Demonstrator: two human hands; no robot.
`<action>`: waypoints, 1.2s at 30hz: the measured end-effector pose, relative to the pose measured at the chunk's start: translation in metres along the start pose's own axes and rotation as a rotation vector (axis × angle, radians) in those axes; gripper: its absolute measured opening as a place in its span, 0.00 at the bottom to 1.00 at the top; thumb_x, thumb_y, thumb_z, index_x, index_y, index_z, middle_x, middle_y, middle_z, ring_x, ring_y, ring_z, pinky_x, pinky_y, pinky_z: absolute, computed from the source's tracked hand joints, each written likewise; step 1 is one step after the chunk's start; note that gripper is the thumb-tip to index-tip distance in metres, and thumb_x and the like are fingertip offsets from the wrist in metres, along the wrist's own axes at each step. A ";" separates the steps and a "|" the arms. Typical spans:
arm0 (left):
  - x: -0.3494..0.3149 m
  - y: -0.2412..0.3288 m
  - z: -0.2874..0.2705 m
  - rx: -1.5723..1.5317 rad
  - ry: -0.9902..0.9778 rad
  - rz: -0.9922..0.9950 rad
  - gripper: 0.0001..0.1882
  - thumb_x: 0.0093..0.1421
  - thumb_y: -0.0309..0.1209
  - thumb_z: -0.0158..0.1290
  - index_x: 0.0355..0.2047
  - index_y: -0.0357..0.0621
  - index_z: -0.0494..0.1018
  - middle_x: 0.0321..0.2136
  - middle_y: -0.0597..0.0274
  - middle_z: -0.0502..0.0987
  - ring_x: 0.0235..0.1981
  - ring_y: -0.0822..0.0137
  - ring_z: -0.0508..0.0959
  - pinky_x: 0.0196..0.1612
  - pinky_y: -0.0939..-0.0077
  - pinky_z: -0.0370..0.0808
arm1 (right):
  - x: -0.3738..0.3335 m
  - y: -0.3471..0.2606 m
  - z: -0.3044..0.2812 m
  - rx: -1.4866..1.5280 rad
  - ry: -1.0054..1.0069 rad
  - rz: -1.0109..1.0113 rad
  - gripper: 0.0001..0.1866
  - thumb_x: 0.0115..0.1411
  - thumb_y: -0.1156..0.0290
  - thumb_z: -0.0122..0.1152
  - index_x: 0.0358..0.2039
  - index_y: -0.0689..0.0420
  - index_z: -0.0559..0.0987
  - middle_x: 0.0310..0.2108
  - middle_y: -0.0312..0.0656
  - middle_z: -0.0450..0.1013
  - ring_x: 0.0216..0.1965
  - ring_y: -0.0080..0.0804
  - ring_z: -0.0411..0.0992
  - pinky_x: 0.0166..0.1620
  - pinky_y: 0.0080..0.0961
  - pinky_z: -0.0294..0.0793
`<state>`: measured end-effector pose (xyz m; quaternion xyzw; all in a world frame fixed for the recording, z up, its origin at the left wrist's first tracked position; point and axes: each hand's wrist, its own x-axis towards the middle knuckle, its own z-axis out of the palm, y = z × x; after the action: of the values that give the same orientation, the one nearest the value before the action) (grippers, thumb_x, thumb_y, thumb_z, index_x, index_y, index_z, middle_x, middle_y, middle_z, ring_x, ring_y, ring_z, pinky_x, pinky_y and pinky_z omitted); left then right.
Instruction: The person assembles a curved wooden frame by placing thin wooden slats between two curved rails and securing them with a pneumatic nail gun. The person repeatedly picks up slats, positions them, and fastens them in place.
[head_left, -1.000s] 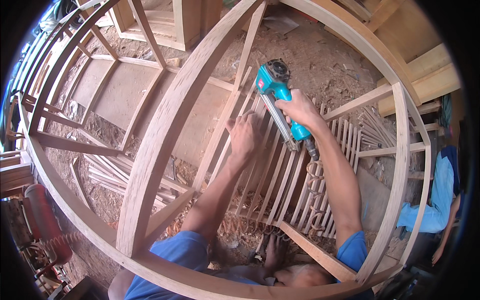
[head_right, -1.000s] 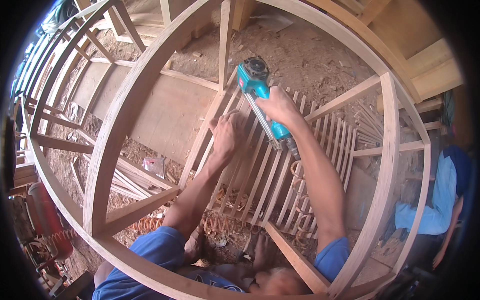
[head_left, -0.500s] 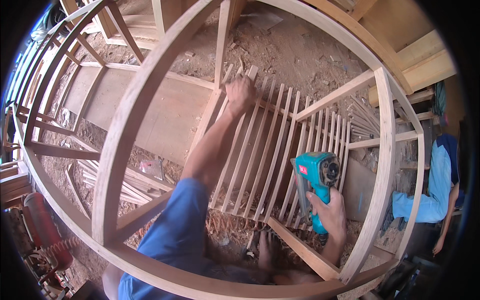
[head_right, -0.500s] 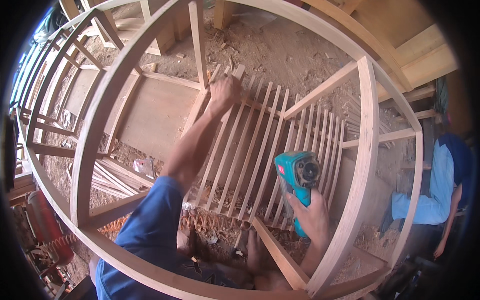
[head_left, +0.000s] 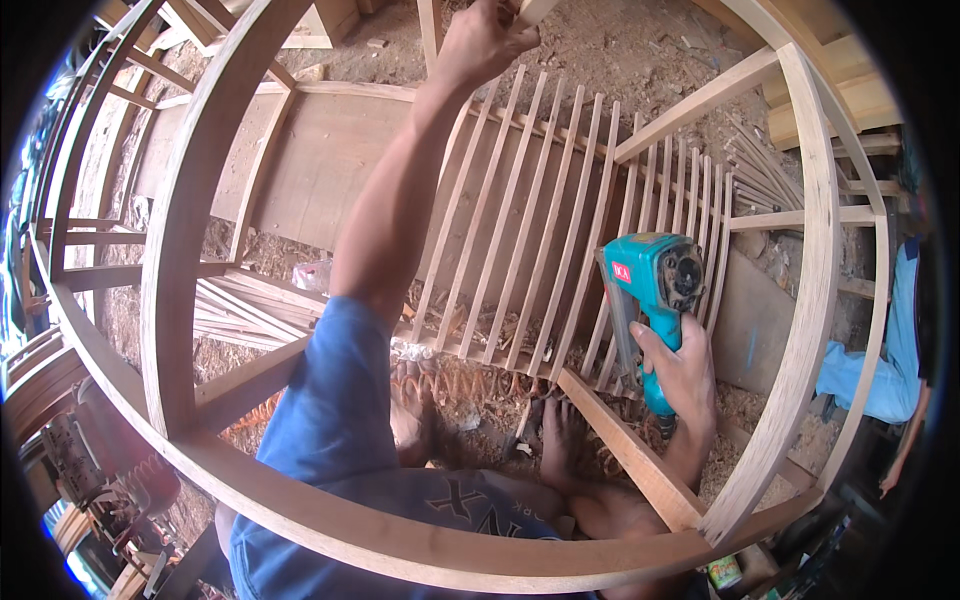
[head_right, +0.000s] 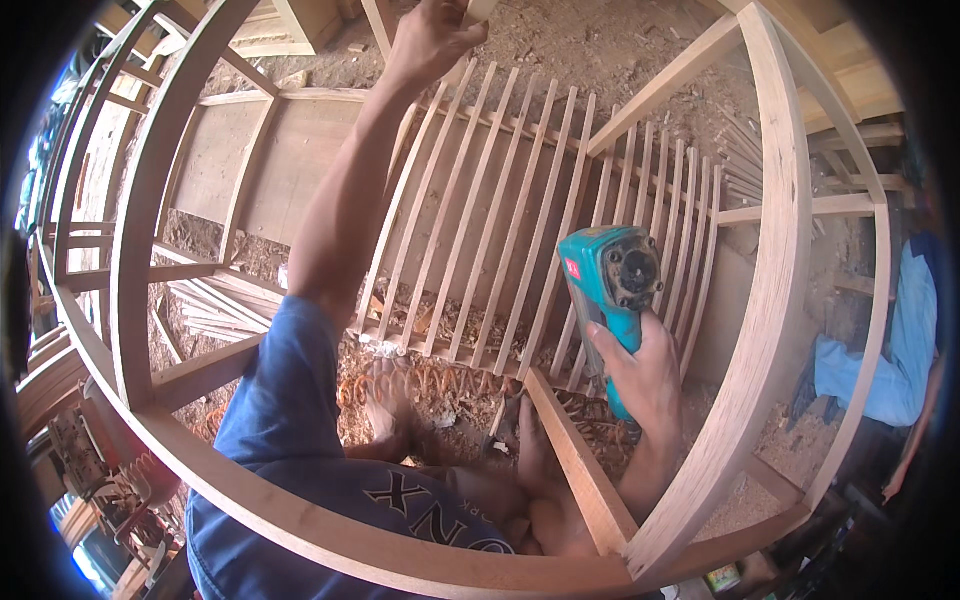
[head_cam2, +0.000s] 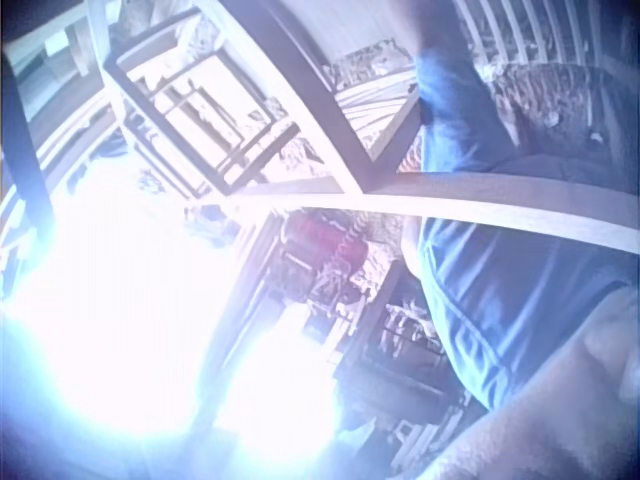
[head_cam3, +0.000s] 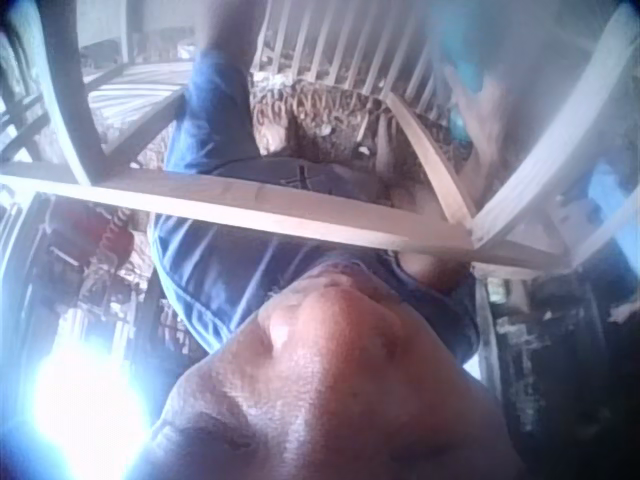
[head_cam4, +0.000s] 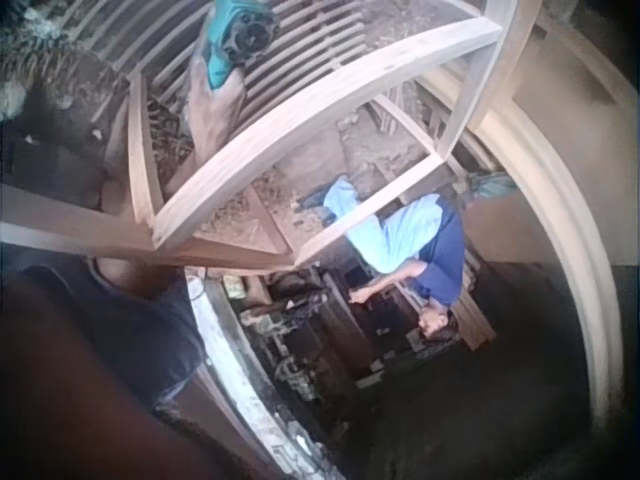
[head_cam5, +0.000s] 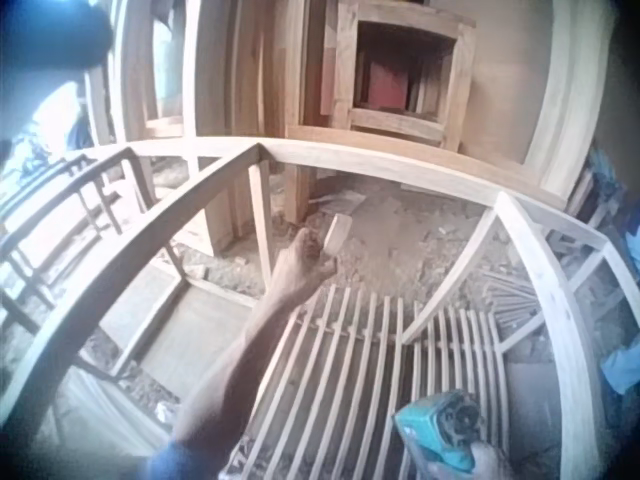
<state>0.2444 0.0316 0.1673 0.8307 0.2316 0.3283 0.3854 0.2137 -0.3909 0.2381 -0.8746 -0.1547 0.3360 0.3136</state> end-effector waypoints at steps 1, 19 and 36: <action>-0.002 0.004 -0.007 -0.048 0.058 0.049 0.20 0.56 0.36 0.64 0.41 0.37 0.71 0.33 0.44 0.84 0.37 0.49 0.85 0.41 0.58 0.80 | 0.000 0.000 0.001 0.004 -0.002 -0.030 0.17 0.60 0.63 0.69 0.40 0.64 0.78 0.22 0.42 0.74 0.22 0.29 0.73 0.30 0.32 0.72; -0.025 -0.058 0.014 0.247 -0.184 -0.143 0.19 0.66 0.42 0.47 0.48 0.42 0.76 0.33 0.36 0.82 0.39 0.40 0.83 0.45 0.52 0.79 | -0.005 0.013 0.010 -0.054 0.033 -0.095 0.16 0.59 0.64 0.70 0.38 0.63 0.76 0.23 0.36 0.72 0.21 0.22 0.71 0.26 0.27 0.71; -0.041 -0.113 0.060 0.291 0.033 0.133 0.26 0.70 0.35 0.42 0.66 0.41 0.54 0.16 0.49 0.74 0.16 0.50 0.75 0.19 0.51 0.73 | -0.010 0.005 0.013 -0.095 -0.088 -0.005 0.29 0.59 0.58 0.68 0.55 0.63 0.74 0.46 0.59 0.78 0.51 0.58 0.76 0.54 0.46 0.72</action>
<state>0.2450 0.0439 0.0338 0.8858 0.2273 0.3297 0.2346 0.1977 -0.3937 0.2315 -0.8725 -0.1865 0.3657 0.2652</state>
